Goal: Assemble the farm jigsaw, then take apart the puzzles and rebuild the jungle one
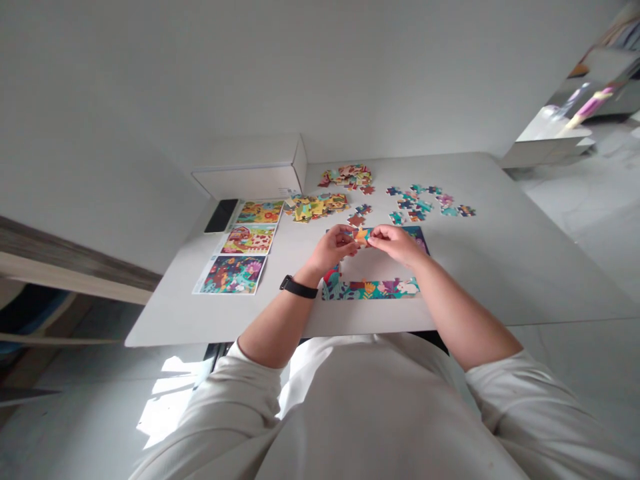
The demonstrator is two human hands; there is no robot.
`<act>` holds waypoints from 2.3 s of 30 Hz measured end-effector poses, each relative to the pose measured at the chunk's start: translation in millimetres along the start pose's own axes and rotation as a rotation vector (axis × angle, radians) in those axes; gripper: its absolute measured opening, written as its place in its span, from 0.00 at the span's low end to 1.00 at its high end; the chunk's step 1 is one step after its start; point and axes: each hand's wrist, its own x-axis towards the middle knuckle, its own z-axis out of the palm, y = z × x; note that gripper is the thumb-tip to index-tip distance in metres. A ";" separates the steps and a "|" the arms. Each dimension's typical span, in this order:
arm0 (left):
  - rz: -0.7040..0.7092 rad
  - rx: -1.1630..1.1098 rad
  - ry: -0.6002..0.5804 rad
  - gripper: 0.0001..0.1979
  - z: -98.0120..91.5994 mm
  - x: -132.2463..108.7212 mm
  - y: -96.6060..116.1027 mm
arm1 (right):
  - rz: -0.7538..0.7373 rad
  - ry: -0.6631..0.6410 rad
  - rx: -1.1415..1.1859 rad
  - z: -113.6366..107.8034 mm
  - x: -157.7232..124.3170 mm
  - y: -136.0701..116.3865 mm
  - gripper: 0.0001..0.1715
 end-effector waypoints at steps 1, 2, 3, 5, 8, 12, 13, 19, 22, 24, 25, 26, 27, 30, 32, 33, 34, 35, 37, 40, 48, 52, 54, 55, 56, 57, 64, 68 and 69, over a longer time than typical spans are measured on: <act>-0.004 0.012 -0.002 0.31 0.4 -0.6 1.0 | -0.004 -0.004 0.003 -0.4 0.0 0.1 0.20; -0.007 0.022 -0.006 0.31 0.7 -1.2 2.0 | -0.010 -0.003 0.011 -0.8 -0.1 0.2 0.21; -0.007 0.031 -0.011 0.31 1.1 -1.6 3.0 | -0.015 0.001 0.024 -1.3 -0.2 0.3 0.21; -0.003 0.047 -0.027 0.32 1.8 -2.4 3.9 | -0.016 0.007 0.047 -2.2 -0.4 0.7 0.24; 0.001 0.073 -0.048 0.31 2.5 -3.8 3.1 | -0.014 -0.024 0.048 -3.0 -0.4 1.7 0.25; -0.007 0.151 -0.094 0.31 2.2 -6.7 3.7 | -0.015 -0.073 0.028 -3.3 0.1 3.2 0.23; -0.001 0.188 -0.105 0.30 1.7 -7.3 4.6 | -0.010 -0.094 0.027 -3.3 0.1 3.2 0.22; 0.123 0.527 -0.061 0.25 -5.0 -8.1 10.6 | 0.036 -0.286 -0.017 -4.2 -3.0 0.1 0.17; 0.137 0.635 -0.102 0.24 -7.7 -9.4 12.0 | 0.049 -0.372 -0.150 -4.8 -4.9 -1.4 0.15; 0.149 0.696 -0.138 0.23 -8.0 -10.8 13.2 | 0.053 -0.409 -0.239 -4.6 -6.4 -3.2 0.14; 0.160 0.726 -0.152 0.23 -7.8 -11.4 14.0 | 0.056 -0.417 -0.272 -4.2 -7.2 -4.5 0.14; 0.174 0.754 -0.160 0.23 -7.4 -12.0 15.0 | 0.062 -0.419 -0.295 -3.6 -8.1 -6.0 0.13; 0.189 0.777 -0.166 0.23 -7.1 -12.5 16.0 | 0.070 -0.417 -0.309 -2.8 -9.0 -7.6 0.12; 0.217 0.822 -0.207 0.23 -7.2 -13.7 18.6 | 0.100 -0.403 -0.332 0.3 -10.9 -11.2 0.10; 0.226 0.835 -0.239 0.23 -8.3 -14.4 19.1 | 0.115 -0.387 -0.356 2.5 -11.6 -11.5 0.09; 0.231 0.839 -0.251 0.23 -9.1 -14.6 19.0 | 0.117 -0.378 -0.376 3.6 -11.8 -11.1 0.09; 0.236 0.843 -0.261 0.24 -9.9 -14.8 18.6 | 0.117 -0.370 -0.398 4.6 -11.9 -10.4 0.09; 0.241 0.847 -0.268 0.24 -10.7 -14.9 18.1 | 0.112 -0.362 -0.423 5.6 -12.0 -9.6 0.09; 0.249 0.858 -0.278 0.25 -11.9 -14.8 17.0 | 0.094 -0.347 -0.473 7.2 -12.3 -8.5 0.08; 0.256 0.881 -0.286 0.25 -12.6 -14.6 15.9 | 0.073 -0.326 -0.529 8.8 -13.1 -9.3 0.09; 0.270 0.914 -0.264 0.24 -12.0 -14.7 10.9 | 0.067 -0.310 -0.636 11.7 -14.8 -12.2 0.09; 0.286 0.943 -0.281 0.24 -11.9 -14.7 8.8 | 0.044 -0.322 -0.651 11.6 -15.0 -11.6 0.09; 0.290 0.951 -0.291 0.24 -11.7 -14.9 8.4 | 0.037 -0.330 -0.652 11.8 -15.3 -13.2 0.08; 0.292 0.954 -0.292 0.24 -11.5 -15.1 8.5 | 0.037 -0.332 -0.652 12.0 -15.6 -14.3 0.08; 0.293 0.956 -0.290 0.24 -11.1 -15.4 8.8 | 0.037 -0.334 -0.652 12.1 -15.8 -15.5 0.08; 0.294 0.954 -0.286 0.24 -10.7 -15.7 9.4 | 0.038 -0.336 -0.653 12.1 -16.1 -16.5 0.08; 0.326 0.956 -0.334 0.14 -7.9 -16.7 19.4 | 0.034 -0.318 -0.674 7.1 -17.2 -16.8 0.12; 0.300 0.976 -0.414 0.13 -5.7 -16.8 22.4 | 0.085 -0.367 -0.700 7.7 -18.2 -18.4 0.12; 0.286 0.970 -0.420 0.13 -4.9 -17.1 22.5 | 0.093 -0.374 -0.714 8.2 -18.4 -19.1 0.11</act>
